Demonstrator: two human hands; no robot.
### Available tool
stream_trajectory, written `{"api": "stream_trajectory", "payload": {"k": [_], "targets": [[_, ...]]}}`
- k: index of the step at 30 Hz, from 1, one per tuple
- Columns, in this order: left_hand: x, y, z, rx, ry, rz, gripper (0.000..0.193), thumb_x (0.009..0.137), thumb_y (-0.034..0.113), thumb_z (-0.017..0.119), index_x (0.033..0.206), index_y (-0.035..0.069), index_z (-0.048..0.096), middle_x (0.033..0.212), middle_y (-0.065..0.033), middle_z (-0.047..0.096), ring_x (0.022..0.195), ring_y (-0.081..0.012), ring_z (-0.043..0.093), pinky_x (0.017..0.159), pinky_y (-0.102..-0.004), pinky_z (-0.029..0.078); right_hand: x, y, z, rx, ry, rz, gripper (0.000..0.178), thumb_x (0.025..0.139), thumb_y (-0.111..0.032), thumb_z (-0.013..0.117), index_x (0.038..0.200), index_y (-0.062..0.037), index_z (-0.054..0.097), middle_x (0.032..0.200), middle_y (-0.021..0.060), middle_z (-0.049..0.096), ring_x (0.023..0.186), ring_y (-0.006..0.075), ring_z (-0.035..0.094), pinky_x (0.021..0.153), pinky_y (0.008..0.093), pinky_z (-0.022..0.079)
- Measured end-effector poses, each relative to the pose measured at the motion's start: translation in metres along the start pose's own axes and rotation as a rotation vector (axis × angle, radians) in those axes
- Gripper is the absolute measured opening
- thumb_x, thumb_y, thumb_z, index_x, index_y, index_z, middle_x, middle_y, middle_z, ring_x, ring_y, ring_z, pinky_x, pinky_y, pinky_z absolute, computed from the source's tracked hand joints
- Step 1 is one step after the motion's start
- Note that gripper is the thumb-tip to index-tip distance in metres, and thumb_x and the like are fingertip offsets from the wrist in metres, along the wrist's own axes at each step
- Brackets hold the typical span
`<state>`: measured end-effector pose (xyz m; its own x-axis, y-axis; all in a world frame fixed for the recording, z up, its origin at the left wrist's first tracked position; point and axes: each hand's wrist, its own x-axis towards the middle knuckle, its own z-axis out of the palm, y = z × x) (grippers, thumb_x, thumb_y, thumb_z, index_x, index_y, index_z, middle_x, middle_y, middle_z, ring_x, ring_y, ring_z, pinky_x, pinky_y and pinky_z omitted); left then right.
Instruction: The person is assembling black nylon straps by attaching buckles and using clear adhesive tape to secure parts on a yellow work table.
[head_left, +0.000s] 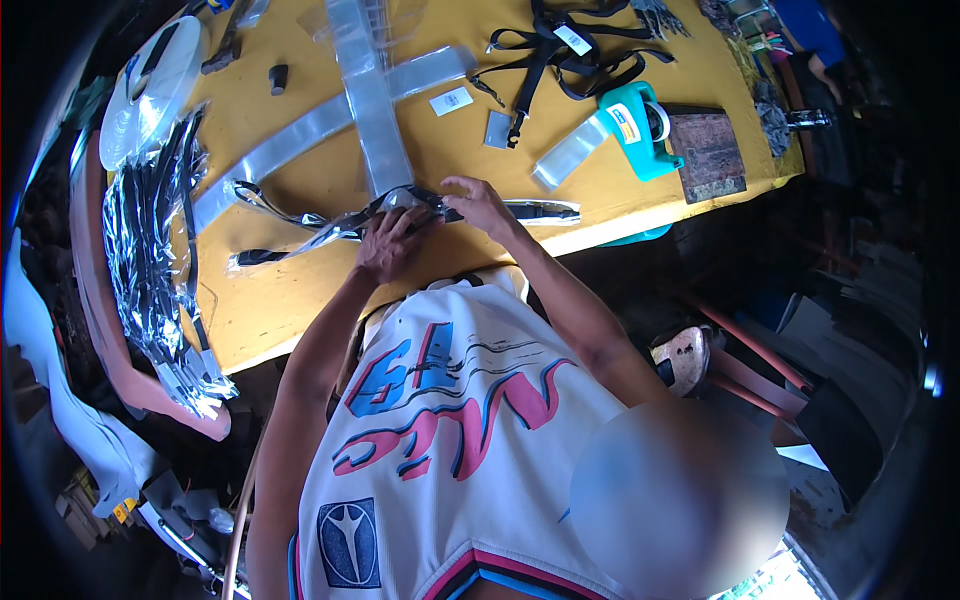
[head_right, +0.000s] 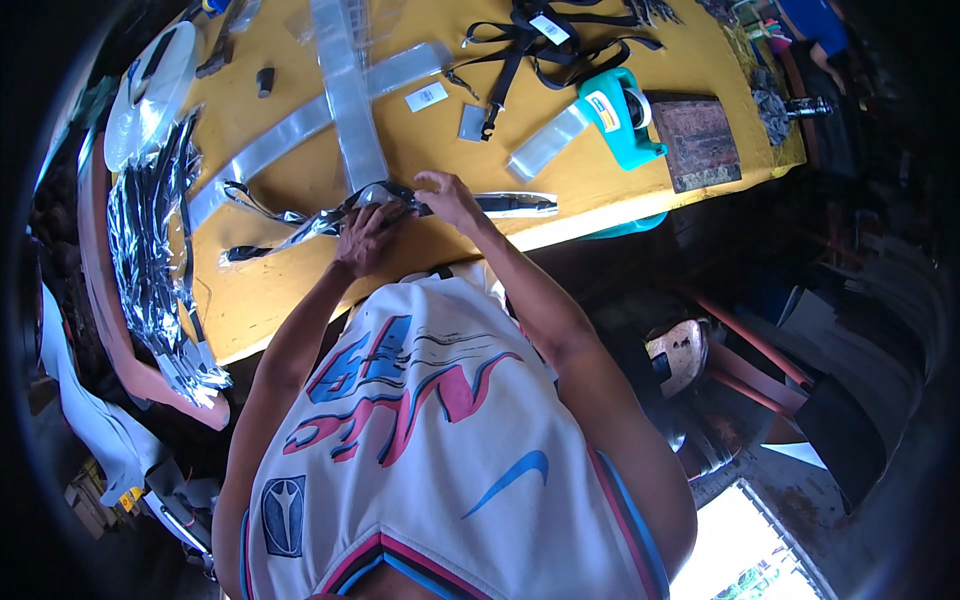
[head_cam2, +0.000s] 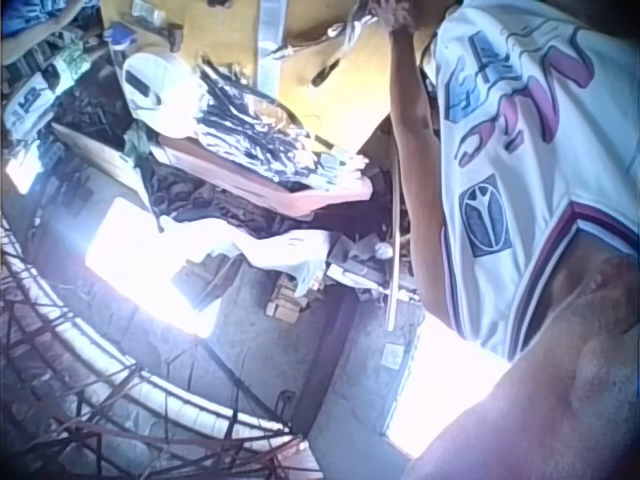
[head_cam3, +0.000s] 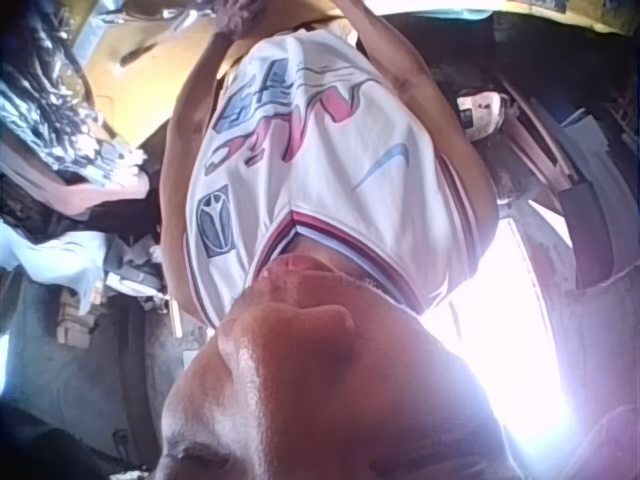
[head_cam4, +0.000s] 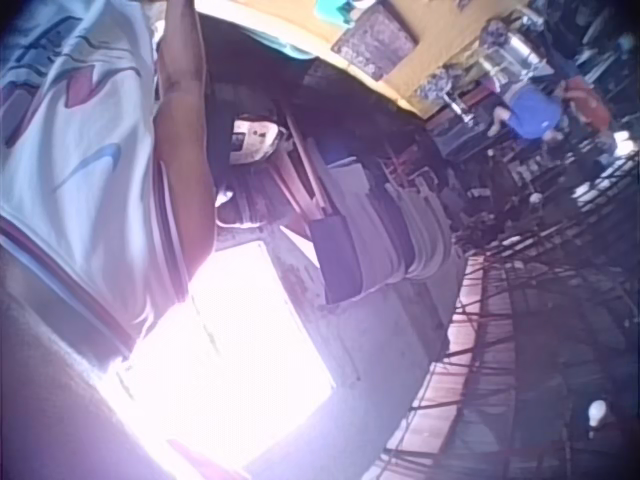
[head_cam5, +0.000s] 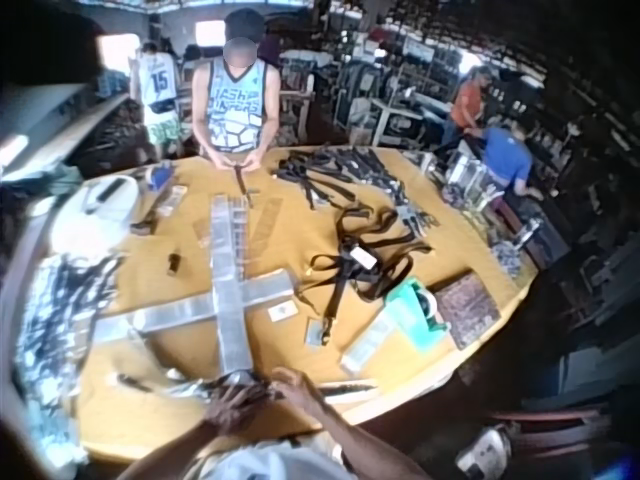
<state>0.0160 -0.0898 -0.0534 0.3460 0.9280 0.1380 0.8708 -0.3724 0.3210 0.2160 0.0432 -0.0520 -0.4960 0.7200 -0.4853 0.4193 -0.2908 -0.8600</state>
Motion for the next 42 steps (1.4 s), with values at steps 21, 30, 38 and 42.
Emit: {"api": "stream_trajectory", "payload": {"k": [21, 30, 38, 42], "targets": [[0.007, 0.017, 0.003, 0.086, -0.040, -0.025, 0.059, 0.086, 0.020, 0.063, 0.144, 0.024, 0.052, 0.149, -0.0078, 0.045, 0.131, -0.0299, 0.048, 0.108, -0.0527, 0.035, -0.002, -0.004, -0.023, -1.017, 0.579, -0.537, 0.057, 0.097, -0.049, 0.056, 0.143, -0.0168, 0.048, 0.145, 0.0110, 0.040, 0.130, 0.0289, 0.045, 0.111, 0.0563, 0.028], [0.028, 0.051, 0.017, -0.018, -0.065, -0.237, 0.075, 0.091, 0.039, 0.062, 0.154, 0.012, 0.033, 0.162, -0.0050, 0.029, 0.148, -0.0267, 0.031, 0.119, -0.0607, 0.018, -0.072, 0.038, -0.088, -0.950, 0.713, -0.443, 0.039, 0.094, -0.024, 0.063, 0.130, -0.0101, 0.056, 0.134, 0.0088, 0.054, 0.120, 0.0282, 0.055, 0.108, 0.0557, 0.032], [0.034, 0.052, 0.014, 0.022, -0.115, -0.234, 0.077, 0.092, 0.039, 0.061, 0.157, 0.013, 0.027, 0.164, -0.0069, 0.026, 0.150, -0.0280, 0.027, 0.118, -0.0625, 0.016, -0.096, 0.064, -0.123, -0.923, 0.543, -0.454, 0.045, 0.087, -0.030, 0.071, 0.126, -0.0089, 0.061, 0.134, 0.0085, 0.050, 0.127, 0.0278, 0.048, 0.109, 0.0524, 0.033], [0.037, 0.058, 0.013, 0.026, -0.109, -0.271, 0.077, 0.092, 0.038, 0.061, 0.157, 0.013, 0.027, 0.164, -0.0070, 0.026, 0.150, -0.0287, 0.026, 0.118, -0.0624, 0.015, -0.096, 0.060, -0.129, -0.903, 0.425, -0.422, 0.043, 0.084, -0.030, 0.074, 0.121, -0.0120, 0.063, 0.122, 0.0077, 0.050, 0.120, 0.0302, 0.047, 0.105, 0.0496, 0.037]]}}
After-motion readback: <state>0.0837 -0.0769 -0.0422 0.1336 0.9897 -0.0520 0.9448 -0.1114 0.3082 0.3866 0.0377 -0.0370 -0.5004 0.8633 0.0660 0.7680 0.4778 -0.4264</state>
